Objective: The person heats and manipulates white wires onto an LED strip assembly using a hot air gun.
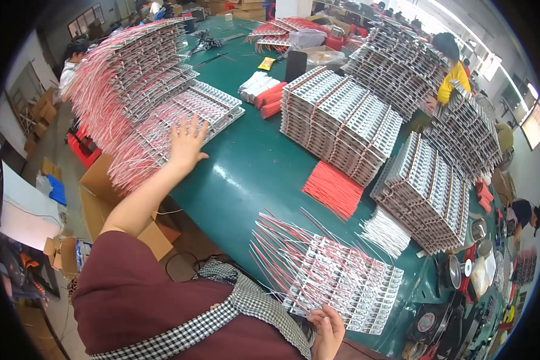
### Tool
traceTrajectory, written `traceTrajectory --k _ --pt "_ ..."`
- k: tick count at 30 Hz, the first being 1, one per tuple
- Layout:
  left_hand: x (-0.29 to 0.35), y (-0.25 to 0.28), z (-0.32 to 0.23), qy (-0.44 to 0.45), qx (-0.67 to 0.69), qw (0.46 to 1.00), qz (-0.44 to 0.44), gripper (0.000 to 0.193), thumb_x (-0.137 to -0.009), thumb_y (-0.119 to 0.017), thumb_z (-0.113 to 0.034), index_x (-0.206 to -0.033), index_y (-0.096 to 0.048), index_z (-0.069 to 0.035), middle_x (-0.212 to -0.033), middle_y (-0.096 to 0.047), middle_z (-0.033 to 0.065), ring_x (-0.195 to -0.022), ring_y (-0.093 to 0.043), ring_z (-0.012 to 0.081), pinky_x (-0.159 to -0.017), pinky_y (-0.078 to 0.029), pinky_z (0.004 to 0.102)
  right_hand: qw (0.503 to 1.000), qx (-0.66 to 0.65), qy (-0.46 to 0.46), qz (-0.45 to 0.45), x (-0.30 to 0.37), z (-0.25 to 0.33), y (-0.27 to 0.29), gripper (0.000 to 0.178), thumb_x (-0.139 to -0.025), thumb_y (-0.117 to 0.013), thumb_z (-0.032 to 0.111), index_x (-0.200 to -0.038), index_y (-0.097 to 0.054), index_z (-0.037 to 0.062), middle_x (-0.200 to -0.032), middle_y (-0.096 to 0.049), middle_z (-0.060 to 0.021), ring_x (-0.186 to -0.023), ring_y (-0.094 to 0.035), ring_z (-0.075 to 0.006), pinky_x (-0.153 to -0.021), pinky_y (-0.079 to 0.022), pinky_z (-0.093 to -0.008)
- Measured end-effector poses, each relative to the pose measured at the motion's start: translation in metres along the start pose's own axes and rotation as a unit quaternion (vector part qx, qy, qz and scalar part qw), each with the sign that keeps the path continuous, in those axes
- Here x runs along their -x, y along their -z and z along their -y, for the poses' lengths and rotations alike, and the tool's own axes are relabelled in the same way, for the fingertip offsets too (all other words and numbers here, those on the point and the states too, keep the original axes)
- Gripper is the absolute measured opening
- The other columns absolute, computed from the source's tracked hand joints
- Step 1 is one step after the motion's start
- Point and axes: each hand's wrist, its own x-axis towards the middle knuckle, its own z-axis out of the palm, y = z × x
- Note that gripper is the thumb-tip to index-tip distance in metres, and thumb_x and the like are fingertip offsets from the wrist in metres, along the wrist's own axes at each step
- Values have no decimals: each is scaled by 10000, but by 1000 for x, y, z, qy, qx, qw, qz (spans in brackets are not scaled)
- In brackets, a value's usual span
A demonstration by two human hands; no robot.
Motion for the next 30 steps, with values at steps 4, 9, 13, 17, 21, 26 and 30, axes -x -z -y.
traceTrajectory --k 4,9,13,17,21,26,30 --pt "13 -45 -2 -34 -24 998 -42 673 -815 -579 -339 -1398 -301 -153 -1448 -267 124 -1287 -314 323 -985 -270 586 997 30 -66 -31 5 16 -17 325 -915 -504 84 -1200 -480 -68 -1019 -591 -147 -913 -586 -213 -815 -467 -297" --pt "17 -56 20 -64 -100 989 -85 541 -869 -441 -192 -1394 -314 -166 -1443 -283 105 -1279 -332 275 -974 -301 560 998 24 -58 -29 3 19 -21 319 -921 -485 81 -1202 -477 -70 -1025 -589 -151 -923 -587 -222 -835 -464 -301" --pt "18 -58 19 -57 -99 987 -114 516 -870 -438 -191 -1378 -344 -176 -1429 -316 92 -1268 -349 264 -965 -314 556 996 69 -56 -28 3 17 -23 330 -918 -493 89 -1208 -475 -68 -1037 -585 -162 -948 -585 -238 -858 -457 -313" --pt "18 -60 22 -56 -97 988 -109 517 -870 -437 -190 -1378 -343 -181 -1427 -319 93 -1267 -355 269 -971 -313 553 1000 26 0 4 0 12 -20 317 -914 -482 95 -1181 -471 -75 -983 -601 -188 -823 -603 -215 -773 -488 -305" --pt "4 -52 20 -89 -35 989 -111 506 -870 -453 -214 -1366 -362 -176 -1416 -341 97 -1245 -392 274 -962 -332 548 999 -9 41 -24 10 16 -10 304 -903 -483 74 -1161 -485 -86 -968 -607 -191 -816 -607 -218 -775 -489 -312" --pt "18 -67 29 -34 -9 997 -74 516 -848 -485 -151 -1353 -382 -152 -1424 -317 122 -1304 -318 300 -1007 -260 578 998 -34 13 -55 21 20 6 307 -856 -531 39 -1138 -531 -82 -970 -620 -188 -855 -612 -227 -801 -486 -330" --pt "21 15 -43 -74 117 985 -99 578 -773 -618 -121 -1314 -416 -128 -1436 -269 149 -1312 -287 324 -1020 -250 557 999 -29 7 -19 30 24 2 305 -886 -523 65 -1166 -530 -54 -1024 -610 -171 -928 -599 -212 -848 -467 -312"
